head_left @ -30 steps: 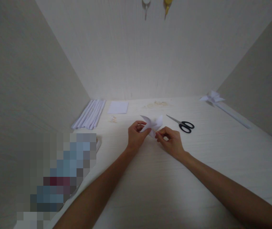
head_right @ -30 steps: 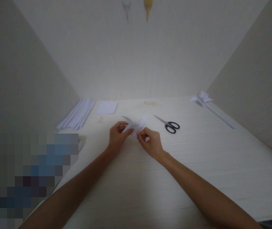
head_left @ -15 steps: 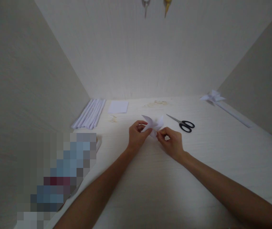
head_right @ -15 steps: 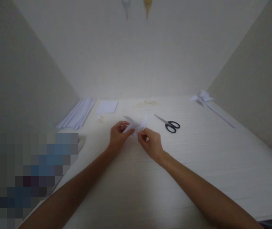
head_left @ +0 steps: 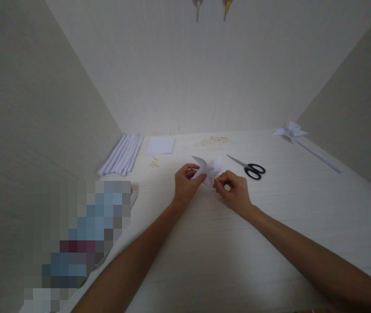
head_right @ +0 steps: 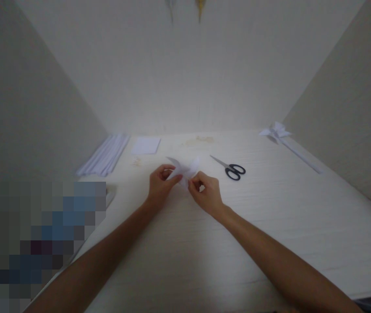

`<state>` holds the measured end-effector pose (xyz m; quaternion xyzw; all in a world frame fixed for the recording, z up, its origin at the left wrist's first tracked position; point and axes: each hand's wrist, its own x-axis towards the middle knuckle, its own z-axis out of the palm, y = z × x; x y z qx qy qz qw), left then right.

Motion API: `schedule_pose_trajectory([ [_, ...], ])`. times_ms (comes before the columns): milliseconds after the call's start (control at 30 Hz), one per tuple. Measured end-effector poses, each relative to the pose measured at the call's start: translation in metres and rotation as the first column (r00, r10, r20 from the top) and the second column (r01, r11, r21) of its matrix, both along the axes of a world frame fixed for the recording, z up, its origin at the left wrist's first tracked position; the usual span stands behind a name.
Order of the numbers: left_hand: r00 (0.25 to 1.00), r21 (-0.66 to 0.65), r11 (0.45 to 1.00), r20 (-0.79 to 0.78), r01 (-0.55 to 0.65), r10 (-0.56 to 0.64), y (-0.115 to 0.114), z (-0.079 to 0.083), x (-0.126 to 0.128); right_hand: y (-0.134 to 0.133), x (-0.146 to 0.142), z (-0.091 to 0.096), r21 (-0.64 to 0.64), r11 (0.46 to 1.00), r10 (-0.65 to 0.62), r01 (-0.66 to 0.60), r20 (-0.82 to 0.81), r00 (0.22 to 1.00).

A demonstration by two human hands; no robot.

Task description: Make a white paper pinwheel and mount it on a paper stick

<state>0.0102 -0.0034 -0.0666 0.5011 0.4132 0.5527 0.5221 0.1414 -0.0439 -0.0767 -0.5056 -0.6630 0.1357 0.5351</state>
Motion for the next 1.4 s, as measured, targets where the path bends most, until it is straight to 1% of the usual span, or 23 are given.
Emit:
schedule_pose_trajectory([
  [133, 1.000, 0.003, 1.000, -0.006, 0.001, -0.001, -0.0002, 0.0012, -0.0001, 0.0013, -0.0005, -0.0009, -0.031, 0.999, 0.020, -0.021, -0.008, 1.000],
  [233, 1.000, 0.007, 1.000, -0.003, -0.003, 0.003, -0.0001, 0.0018, -0.0002, 0.0019, -0.0005, -0.0009, -0.047, 0.999, 0.025, -0.024, 0.022, 0.999],
  [433, 0.999, 0.022, 1.000, -0.038, -0.002, 0.003, 0.0010, 0.0001, -0.0001, 0.0019, -0.0016, 0.0021, -0.019, 1.000, 0.011, -0.009, 0.094, 0.996],
  [667, 1.000, 0.022, 1.000, -0.029, 0.010, -0.009, 0.0025, -0.0010, -0.0003, 0.0017, -0.0022, -0.0035, -0.079, 0.997, 0.020, -0.009, 0.146, 0.989],
  [833, 0.999, 0.013, 1.000, -0.044, -0.012, 0.012, 0.0017, 0.0006, -0.0003, 0.0015, -0.0041, -0.0035, -0.137, 0.990, 0.051, -0.026, 0.180, 0.982],
  [933, 0.998, 0.024, 1.000, -0.063, -0.015, 0.017, 0.0012, 0.0008, -0.0004, 0.0017, -0.0042, -0.0023, -0.108, 0.994, 0.032, -0.012, 0.190, 0.981],
  [1067, 0.995, 0.048, 0.999, -0.102, -0.018, 0.022, 0.0006, 0.0003, -0.0008, 0.0013, -0.0031, -0.0010, -0.013, 0.999, -0.032, 0.036, 0.232, 0.972],
  [1133, 0.991, 0.066, 0.998, -0.128, -0.017, 0.025, 0.0003, 0.0001, -0.0010, 0.0009, -0.0024, -0.0004, 0.036, 0.999, -0.043, 0.034, 0.259, 0.965],
  [1200, 0.988, 0.080, 0.997, -0.152, -0.017, 0.029, 0.0000, 0.0000, -0.0011, 0.0007, -0.0018, -0.0002, 0.052, 0.998, -0.036, 0.023, 0.267, 0.963],
  [1300, 0.981, 0.097, 0.995, -0.186, -0.030, 0.048, -0.0001, 0.0000, -0.0011, 0.0008, -0.0018, -0.0001, -0.015, 1.000, -0.012, 0.017, 0.262, 0.965],
  [1400, 0.972, 0.125, 0.991, -0.224, -0.045, 0.072, 0.0001, -0.0001, -0.0009, 0.0007, -0.0027, 0.0009, -0.102, 0.994, 0.002, 0.031, 0.305, 0.952],
])
